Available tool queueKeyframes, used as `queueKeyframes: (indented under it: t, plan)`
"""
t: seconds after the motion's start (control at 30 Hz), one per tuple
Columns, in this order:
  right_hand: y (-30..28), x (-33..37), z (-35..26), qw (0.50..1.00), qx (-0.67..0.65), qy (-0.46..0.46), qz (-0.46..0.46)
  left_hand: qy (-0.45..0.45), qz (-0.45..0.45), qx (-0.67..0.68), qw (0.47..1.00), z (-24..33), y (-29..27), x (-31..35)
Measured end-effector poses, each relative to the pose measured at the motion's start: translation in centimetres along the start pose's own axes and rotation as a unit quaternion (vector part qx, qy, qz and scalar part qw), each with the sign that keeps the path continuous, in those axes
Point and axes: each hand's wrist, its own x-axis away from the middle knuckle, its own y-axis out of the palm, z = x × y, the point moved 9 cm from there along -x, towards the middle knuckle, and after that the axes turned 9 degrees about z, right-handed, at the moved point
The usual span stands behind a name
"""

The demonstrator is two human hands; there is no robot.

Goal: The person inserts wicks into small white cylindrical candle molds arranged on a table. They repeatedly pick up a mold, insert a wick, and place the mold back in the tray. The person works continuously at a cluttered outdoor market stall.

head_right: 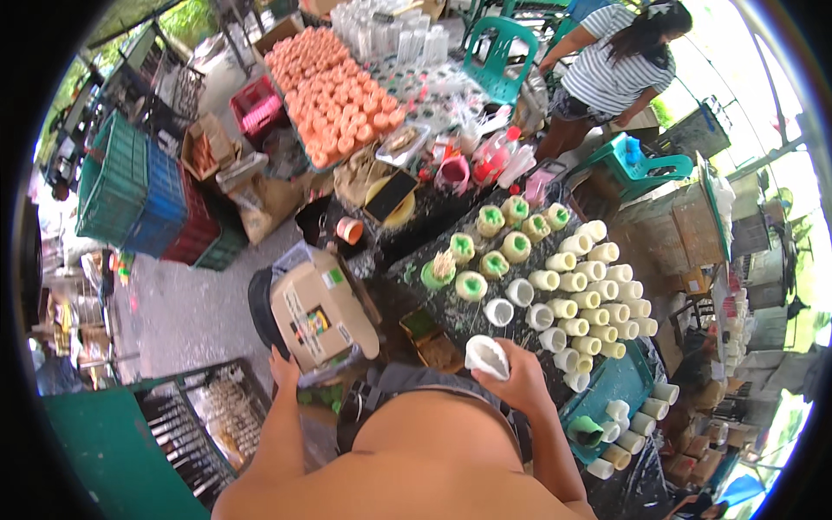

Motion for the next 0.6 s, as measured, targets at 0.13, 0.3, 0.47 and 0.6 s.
queueKeyframes:
  t: [0.13, 0.3, 0.47, 0.6]
  plan:
    - [0.4, 0.2, 1.0, 1.000, 0.019, 0.002, -0.009, 0.018, -0.071, -0.007, 0.997, 0.7, 1.4, -0.3]
    - [-0.2, 0.6, 0.0, 1.000, 0.015, -0.010, -0.004, 0.088, -0.012, 0.047, 0.995, 1.8, 0.0, 1.2]
    - [-0.5, 0.8, 0.4, 0.999, 0.022, -0.022, 0.008, -0.080, 0.135, 0.070, 0.985, -1.3, 0.6, 2.4]
    - [-1.3, 1.6, 1.0, 1.000, 0.013, 0.005, 0.013, -0.017, 0.058, 0.073, 0.996, -1.0, 1.3, 1.8]
